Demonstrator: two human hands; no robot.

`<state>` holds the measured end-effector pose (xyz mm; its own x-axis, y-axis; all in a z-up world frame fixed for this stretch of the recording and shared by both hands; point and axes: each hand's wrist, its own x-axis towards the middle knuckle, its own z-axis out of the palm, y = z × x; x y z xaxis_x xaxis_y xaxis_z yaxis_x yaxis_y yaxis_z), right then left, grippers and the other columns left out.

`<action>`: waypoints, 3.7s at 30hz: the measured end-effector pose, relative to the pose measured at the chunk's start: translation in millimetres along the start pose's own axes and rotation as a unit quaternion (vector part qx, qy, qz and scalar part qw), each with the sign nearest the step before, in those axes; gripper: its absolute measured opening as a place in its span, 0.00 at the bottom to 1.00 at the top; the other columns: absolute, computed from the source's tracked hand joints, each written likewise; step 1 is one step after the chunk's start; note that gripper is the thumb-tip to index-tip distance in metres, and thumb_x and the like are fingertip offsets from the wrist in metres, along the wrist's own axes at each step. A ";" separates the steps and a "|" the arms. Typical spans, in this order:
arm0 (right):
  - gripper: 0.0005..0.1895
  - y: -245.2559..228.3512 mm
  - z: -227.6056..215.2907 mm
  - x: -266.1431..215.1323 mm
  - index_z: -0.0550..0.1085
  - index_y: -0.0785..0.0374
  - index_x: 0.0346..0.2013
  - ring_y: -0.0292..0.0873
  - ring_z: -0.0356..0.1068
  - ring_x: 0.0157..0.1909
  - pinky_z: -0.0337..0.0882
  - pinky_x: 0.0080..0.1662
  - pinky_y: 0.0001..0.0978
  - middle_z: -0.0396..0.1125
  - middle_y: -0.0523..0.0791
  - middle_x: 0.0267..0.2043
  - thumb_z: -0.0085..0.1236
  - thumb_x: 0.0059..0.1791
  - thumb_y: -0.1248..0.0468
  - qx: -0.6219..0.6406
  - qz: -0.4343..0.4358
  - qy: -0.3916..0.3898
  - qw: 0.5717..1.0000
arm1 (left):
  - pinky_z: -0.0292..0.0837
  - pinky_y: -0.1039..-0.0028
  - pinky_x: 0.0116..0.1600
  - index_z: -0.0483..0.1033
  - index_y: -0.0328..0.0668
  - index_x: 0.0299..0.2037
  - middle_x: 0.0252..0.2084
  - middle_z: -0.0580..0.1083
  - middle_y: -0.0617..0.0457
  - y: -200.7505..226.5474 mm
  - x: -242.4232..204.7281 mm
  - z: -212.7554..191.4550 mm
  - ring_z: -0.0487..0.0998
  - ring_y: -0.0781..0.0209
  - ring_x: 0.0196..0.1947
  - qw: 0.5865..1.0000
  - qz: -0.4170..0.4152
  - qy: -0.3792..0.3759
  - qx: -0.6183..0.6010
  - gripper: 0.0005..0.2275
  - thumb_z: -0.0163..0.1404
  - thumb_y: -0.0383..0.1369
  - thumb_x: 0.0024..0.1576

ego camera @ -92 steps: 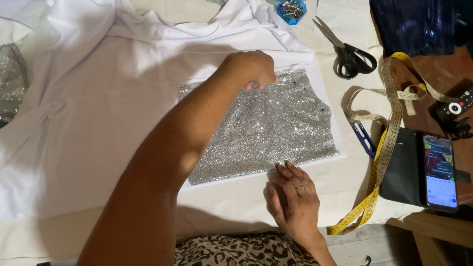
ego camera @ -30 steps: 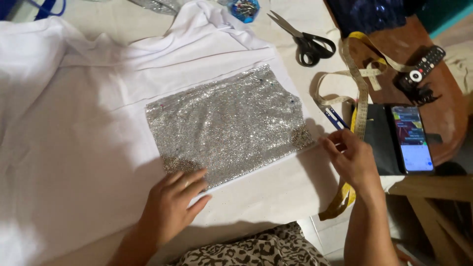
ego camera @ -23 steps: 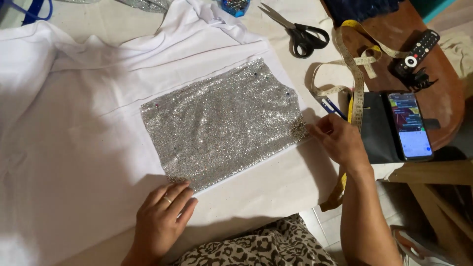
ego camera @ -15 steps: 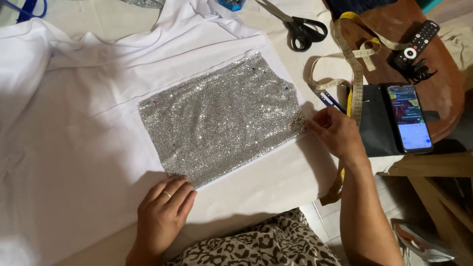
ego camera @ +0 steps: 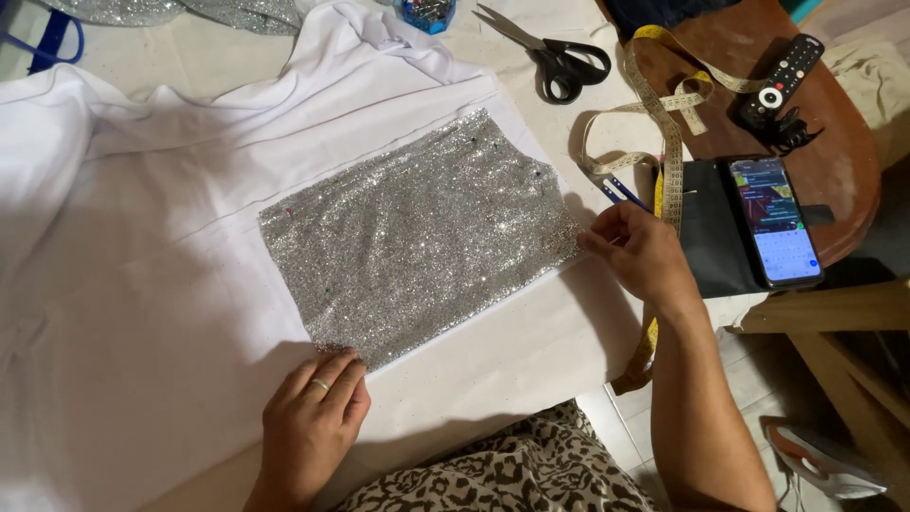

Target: The person places a rectangular piece of silver sequined fabric onto a white garment laid on a table. They smooth the fabric and then use straight pins to secure the sequined piece to the white fabric along its edges.

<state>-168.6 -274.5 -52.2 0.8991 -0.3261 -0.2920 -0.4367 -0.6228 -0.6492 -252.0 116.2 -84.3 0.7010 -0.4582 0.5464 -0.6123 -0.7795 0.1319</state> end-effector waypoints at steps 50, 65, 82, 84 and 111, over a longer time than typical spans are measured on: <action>0.08 9.6 8.1 4.7 0.77 0.57 0.36 0.37 0.66 0.34 0.67 0.38 0.31 0.71 0.41 0.32 0.65 0.48 0.57 -0.006 -0.001 0.016 1.000 | 0.70 0.64 0.61 0.79 0.49 0.48 0.59 0.74 0.61 -23.8 -36.4 20.5 0.73 0.52 0.55 0.986 -0.149 -0.029 -0.068 0.18 0.58 0.24 0.46; 0.22 -78.1 50.5 161.0 0.79 0.55 0.47 0.53 0.71 0.55 0.70 0.54 0.48 0.74 0.46 0.48 0.68 0.44 0.48 -0.179 -0.158 -0.004 0.971 | 0.75 0.61 0.52 0.80 0.50 0.44 0.42 0.79 0.51 -200.9 70.6 66.5 0.80 0.51 0.45 0.854 -0.472 -0.129 -0.174 0.13 0.59 0.39 0.49; 0.17 -72.4 74.3 198.4 0.81 0.52 0.42 0.52 0.74 0.48 0.72 0.46 0.42 0.75 0.47 0.41 0.70 0.41 0.53 -0.140 -0.151 -0.039 0.978 | 0.73 0.65 0.48 0.82 0.55 0.42 0.40 0.80 0.56 -180.8 119.2 50.0 0.80 0.54 0.45 0.822 -0.498 -0.245 -0.129 0.10 0.53 0.38 0.52; 0.14 -65.8 74.1 198.9 0.81 0.51 0.40 0.49 0.75 0.44 0.71 0.45 0.39 0.75 0.46 0.38 0.70 0.41 0.56 -0.118 -0.174 -0.044 0.977 | 0.73 0.65 0.47 0.82 0.55 0.41 0.40 0.80 0.57 -179.2 118.9 47.2 0.80 0.54 0.45 0.823 -0.495 -0.244 -0.134 0.10 0.53 0.38 0.51; 0.10 -65.5 40.0 122.6 0.80 0.65 0.33 0.50 0.70 0.48 0.65 0.54 0.46 0.75 0.51 0.38 0.62 0.41 0.79 0.069 -0.403 -0.202 0.890 | 0.71 0.59 0.53 0.75 0.44 0.53 0.49 0.73 0.46 -164.2 135.1 36.4 0.75 0.48 0.55 0.850 -0.432 -0.264 -0.148 0.24 0.60 0.41 0.46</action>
<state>-28.5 -245.3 -73.6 0.8686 0.4860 0.0967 0.3367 -0.4358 -0.8347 -43.4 166.7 -62.2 0.9540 0.0417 -0.2969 0.2038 -0.8166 0.5401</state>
